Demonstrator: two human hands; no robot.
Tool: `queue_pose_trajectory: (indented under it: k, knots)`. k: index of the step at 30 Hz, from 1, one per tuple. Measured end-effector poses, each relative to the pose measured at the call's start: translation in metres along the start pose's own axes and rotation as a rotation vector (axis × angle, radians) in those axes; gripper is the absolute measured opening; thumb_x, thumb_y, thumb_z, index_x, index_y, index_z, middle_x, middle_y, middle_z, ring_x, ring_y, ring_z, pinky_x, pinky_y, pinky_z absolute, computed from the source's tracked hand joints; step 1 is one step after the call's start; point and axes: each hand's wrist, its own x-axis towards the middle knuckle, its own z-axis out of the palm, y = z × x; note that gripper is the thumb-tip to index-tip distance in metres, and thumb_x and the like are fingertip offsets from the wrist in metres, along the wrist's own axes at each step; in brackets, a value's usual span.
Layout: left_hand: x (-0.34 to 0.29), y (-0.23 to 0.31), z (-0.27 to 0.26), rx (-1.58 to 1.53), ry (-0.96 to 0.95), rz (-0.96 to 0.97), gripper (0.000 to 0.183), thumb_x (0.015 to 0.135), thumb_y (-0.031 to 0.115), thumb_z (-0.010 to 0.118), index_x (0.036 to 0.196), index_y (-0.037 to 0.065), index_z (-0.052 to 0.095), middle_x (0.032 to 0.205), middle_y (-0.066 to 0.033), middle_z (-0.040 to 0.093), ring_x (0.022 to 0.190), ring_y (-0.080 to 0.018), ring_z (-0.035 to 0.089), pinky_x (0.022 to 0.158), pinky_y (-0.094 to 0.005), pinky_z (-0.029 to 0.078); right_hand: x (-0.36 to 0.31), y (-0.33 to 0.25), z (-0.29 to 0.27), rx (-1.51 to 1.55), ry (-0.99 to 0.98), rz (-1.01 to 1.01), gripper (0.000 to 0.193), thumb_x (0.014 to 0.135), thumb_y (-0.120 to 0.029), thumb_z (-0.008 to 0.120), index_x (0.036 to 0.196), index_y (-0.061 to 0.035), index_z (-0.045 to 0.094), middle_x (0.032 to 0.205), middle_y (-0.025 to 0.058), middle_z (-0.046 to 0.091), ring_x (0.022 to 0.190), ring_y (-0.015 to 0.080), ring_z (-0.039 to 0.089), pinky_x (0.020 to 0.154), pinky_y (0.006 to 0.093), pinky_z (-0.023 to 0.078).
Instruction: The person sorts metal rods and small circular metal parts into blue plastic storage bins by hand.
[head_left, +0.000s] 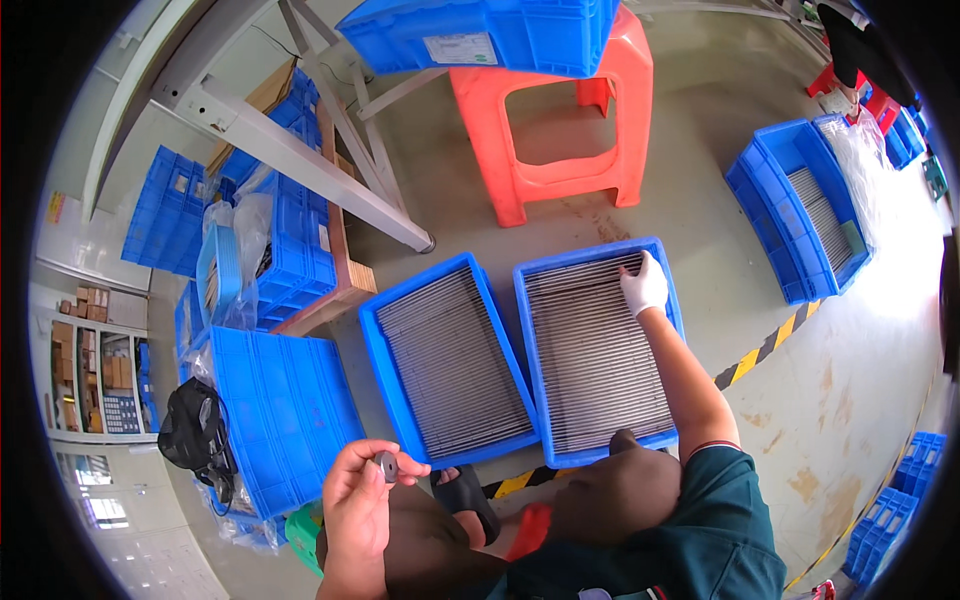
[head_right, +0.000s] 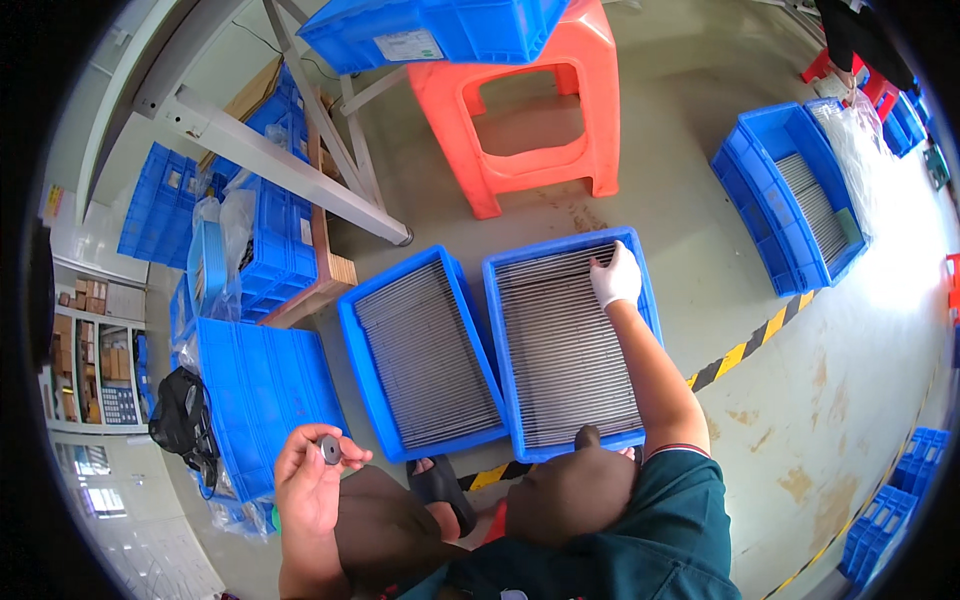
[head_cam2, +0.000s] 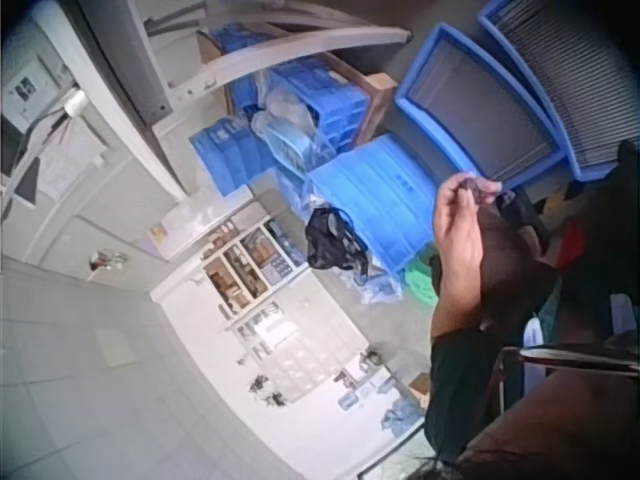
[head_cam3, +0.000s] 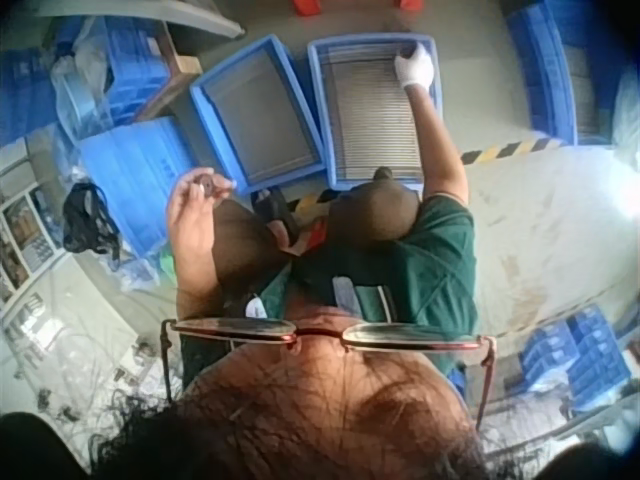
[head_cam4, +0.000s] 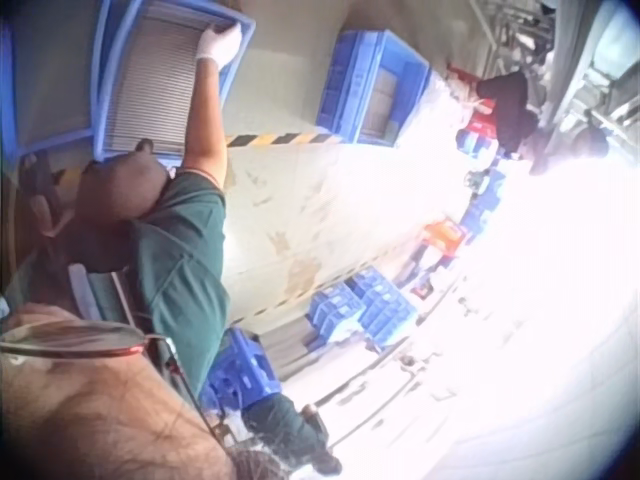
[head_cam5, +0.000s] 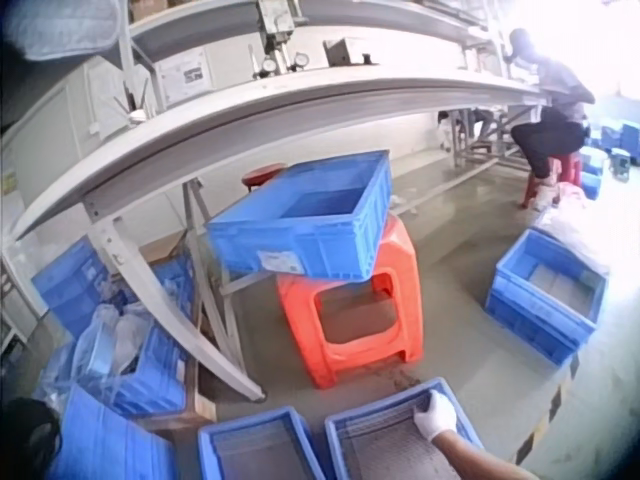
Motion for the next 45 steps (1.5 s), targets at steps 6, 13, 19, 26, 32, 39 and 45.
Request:
queue_pose_trajectory:
  k: [6, 13, 19, 26, 32, 39, 45]
  knots:
    - [-0.001, -0.002, 0.001, -0.003, -0.022, -0.023, 0.03, 0.092, 0.023, 0.051, 0.106, -0.004, 0.052, 0.087, -0.0177, 0.063, 0.083, -0.0297, 0.063, 0.077, -0.0368, 0.048, -0.05, -0.008, 0.007, -0.336, -0.174, -0.786, 0.049, 0.071, -0.024, 0.067, 0.109, 0.0037, 0.054, 0.127, 0.0218, 0.046, 0.121, 0.0365, 0.04, 0.103, 0.0457, 0.03]
    - [-0.004, -0.001, 0.0, -0.005, 0.008, -0.013, 0.03, 0.093, 0.023, 0.05, 0.107, -0.004, 0.052, 0.087, -0.0175, 0.064, 0.084, -0.0297, 0.063, 0.076, -0.0356, 0.048, -0.037, -0.018, 0.02, -0.415, -0.223, -0.797, 0.061, 0.078, -0.035, 0.061, 0.122, 0.0047, 0.047, 0.132, 0.0222, 0.043, 0.126, 0.0345, 0.035, 0.108, 0.0427, 0.024]
    - [-0.005, 0.0, 0.002, -0.003, -0.011, -0.009, 0.031, 0.093, 0.023, 0.051, 0.107, -0.004, 0.052, 0.087, -0.0172, 0.064, 0.084, -0.0293, 0.063, 0.076, -0.0346, 0.047, -0.038, -0.017, 0.026, -0.446, -0.227, -0.801, 0.061, 0.078, -0.036, 0.061, 0.121, 0.0053, 0.048, 0.131, 0.0235, 0.043, 0.126, 0.0349, 0.036, 0.107, 0.0426, 0.025]
    - [-0.018, 0.006, -0.002, -0.002, 0.003, -0.001, 0.033, 0.091, 0.025, 0.054, 0.108, -0.003, 0.052, 0.088, -0.0168, 0.064, 0.085, -0.0284, 0.063, 0.076, -0.0341, 0.047, -0.034, -0.02, 0.024, -0.357, -0.154, -0.749, 0.058, 0.074, -0.028, 0.065, 0.119, 0.0044, 0.048, 0.13, 0.0229, 0.043, 0.125, 0.0358, 0.036, 0.106, 0.0441, 0.027]
    - [-0.025, 0.011, -0.012, -0.125, 0.062, 0.038, 0.034, 0.091, 0.026, 0.054, 0.109, -0.002, 0.051, 0.088, -0.0159, 0.063, 0.085, -0.0279, 0.063, 0.076, -0.0344, 0.047, -0.037, -0.023, 0.017, -0.478, -0.215, -0.752, 0.056, 0.075, -0.025, 0.064, 0.12, 0.0041, 0.047, 0.133, 0.0238, 0.039, 0.123, 0.0385, 0.036, 0.105, 0.0445, 0.028]
    - [-0.043, 0.016, -0.04, -0.222, 0.081, 0.154, 0.035, 0.094, 0.029, 0.049, 0.111, -0.002, 0.051, 0.089, -0.0157, 0.062, 0.086, -0.0274, 0.061, 0.078, -0.0349, 0.046, -0.043, -0.062, 0.01, -0.957, -0.393, -0.634, 0.059, 0.081, -0.045, 0.059, 0.123, -0.0046, 0.046, 0.136, 0.0142, 0.04, 0.122, 0.0277, 0.042, 0.094, 0.0421, 0.038]
    - [-0.058, 0.024, -0.066, -0.328, 0.101, 0.269, 0.033, 0.096, 0.028, 0.045, 0.113, 0.0, 0.051, 0.092, -0.013, 0.062, 0.09, -0.0244, 0.062, 0.076, -0.031, 0.045, -0.036, -0.127, -0.013, -0.937, -0.491, -0.664, 0.034, 0.081, -0.033, 0.06, 0.105, -0.0093, 0.06, 0.11, 0.015, 0.058, 0.1, 0.0319, 0.057, 0.078, 0.0436, 0.048]
